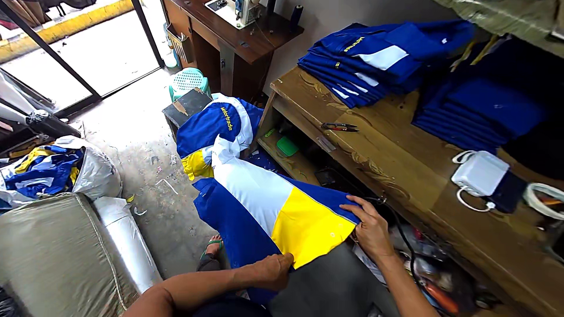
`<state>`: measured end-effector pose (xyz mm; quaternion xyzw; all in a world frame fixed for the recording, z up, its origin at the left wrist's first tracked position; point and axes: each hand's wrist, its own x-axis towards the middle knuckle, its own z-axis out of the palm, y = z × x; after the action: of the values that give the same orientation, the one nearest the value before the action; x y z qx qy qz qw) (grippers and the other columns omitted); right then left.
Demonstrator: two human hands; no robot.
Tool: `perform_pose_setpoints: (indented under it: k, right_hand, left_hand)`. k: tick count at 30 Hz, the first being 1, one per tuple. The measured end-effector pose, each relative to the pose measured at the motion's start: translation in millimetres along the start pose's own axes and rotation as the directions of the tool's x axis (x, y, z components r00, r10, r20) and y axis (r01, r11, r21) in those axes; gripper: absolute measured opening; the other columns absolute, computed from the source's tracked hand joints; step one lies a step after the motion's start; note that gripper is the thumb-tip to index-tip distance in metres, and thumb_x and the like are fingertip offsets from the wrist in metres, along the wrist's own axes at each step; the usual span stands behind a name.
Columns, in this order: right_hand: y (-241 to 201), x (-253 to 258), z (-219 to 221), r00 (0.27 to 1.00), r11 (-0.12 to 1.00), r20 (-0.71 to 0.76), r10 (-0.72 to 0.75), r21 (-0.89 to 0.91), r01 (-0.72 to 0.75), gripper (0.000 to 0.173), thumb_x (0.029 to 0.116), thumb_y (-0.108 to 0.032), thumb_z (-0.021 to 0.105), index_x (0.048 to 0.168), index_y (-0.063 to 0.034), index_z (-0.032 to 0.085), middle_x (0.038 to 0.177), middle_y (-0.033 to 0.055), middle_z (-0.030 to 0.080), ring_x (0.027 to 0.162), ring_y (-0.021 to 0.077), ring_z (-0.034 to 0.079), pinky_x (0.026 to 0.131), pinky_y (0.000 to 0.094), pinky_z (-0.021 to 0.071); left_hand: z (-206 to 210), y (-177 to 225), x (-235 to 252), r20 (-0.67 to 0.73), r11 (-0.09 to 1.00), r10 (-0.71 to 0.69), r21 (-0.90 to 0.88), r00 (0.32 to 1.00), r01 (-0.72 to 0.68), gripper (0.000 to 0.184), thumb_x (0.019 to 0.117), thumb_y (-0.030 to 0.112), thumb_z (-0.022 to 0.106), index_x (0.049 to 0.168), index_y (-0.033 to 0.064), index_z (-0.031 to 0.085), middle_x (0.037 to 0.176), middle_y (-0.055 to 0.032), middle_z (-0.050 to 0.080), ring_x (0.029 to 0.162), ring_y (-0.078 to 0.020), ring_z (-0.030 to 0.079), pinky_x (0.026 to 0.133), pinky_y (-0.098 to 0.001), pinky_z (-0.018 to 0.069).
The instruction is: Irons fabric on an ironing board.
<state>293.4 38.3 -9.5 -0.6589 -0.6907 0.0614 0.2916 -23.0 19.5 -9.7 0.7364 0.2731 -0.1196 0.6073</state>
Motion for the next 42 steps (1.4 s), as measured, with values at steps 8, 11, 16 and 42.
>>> perform_pose_setpoints:
  k: [8, 11, 16, 42]
  right_hand:
    - [5.9, -46.4, -16.0, 0.783, 0.952, 0.542, 0.305, -0.190, -0.239, 0.054, 0.0871, 0.018, 0.054, 0.124, -0.0134, 0.076, 0.144, 0.0267, 0.056, 0.129, 0.0467, 0.057, 0.106, 0.0624, 0.0469]
    - [-18.5, -43.5, -9.7, 0.860, 0.929, 0.358, 0.363, -0.206, -0.306, 0.036, 0.0962, 0.006, 0.052, 0.123, -0.0058, 0.073, 0.139, 0.0281, 0.059, 0.123, 0.0480, 0.061, 0.100, 0.0649, 0.0498]
    - [-97.4, -52.7, 63.6, 0.967, 0.986, 0.192, 0.169, -0.036, -0.165, 0.051, 0.1032, -0.039, 0.054, 0.147, -0.0134, 0.059, 0.157, 0.0216, 0.046, 0.148, 0.0388, 0.041, 0.120, 0.0573, 0.0364]
    - [-113.3, -122.9, 37.9, 0.713, 0.712, 0.026, 0.701, -0.080, -0.697, 0.033, 0.0908, -0.016, 0.074, 0.116, 0.0042, 0.064, 0.106, 0.0250, 0.067, 0.100, 0.0426, 0.066, 0.090, 0.0641, 0.0487]
  left_hand:
    - [-14.7, -12.2, -7.8, -0.070, 0.974, 0.225, 0.043, 0.972, -0.222, 0.040, 0.1031, 0.033, 0.062, 0.122, -0.0014, 0.069, 0.106, -0.0198, 0.074, 0.100, -0.0314, 0.072, 0.095, -0.0540, 0.0557]
    - [-73.3, -13.5, -19.5, -0.520, 0.954, 0.194, 0.297, 0.832, -0.037, 0.032, 0.1046, 0.025, 0.054, 0.122, 0.0043, 0.071, 0.127, -0.0150, 0.069, 0.121, -0.0276, 0.066, 0.106, -0.0470, 0.0515]
    - [-149.6, -86.0, -0.9, -0.743, 0.772, 0.318, 0.563, 0.589, 0.294, 0.062, 0.1045, 0.058, 0.040, 0.154, 0.0215, 0.050, 0.163, -0.0118, 0.041, 0.154, -0.0386, 0.029, 0.122, -0.0699, 0.0174]
    - [-52.0, -90.5, 21.7, -0.561, 0.613, 0.531, 0.772, 0.635, 0.169, 0.059, 0.1051, 0.049, 0.037, 0.157, 0.0210, 0.046, 0.165, -0.0057, 0.039, 0.153, -0.0334, 0.033, 0.122, -0.0643, 0.0192]
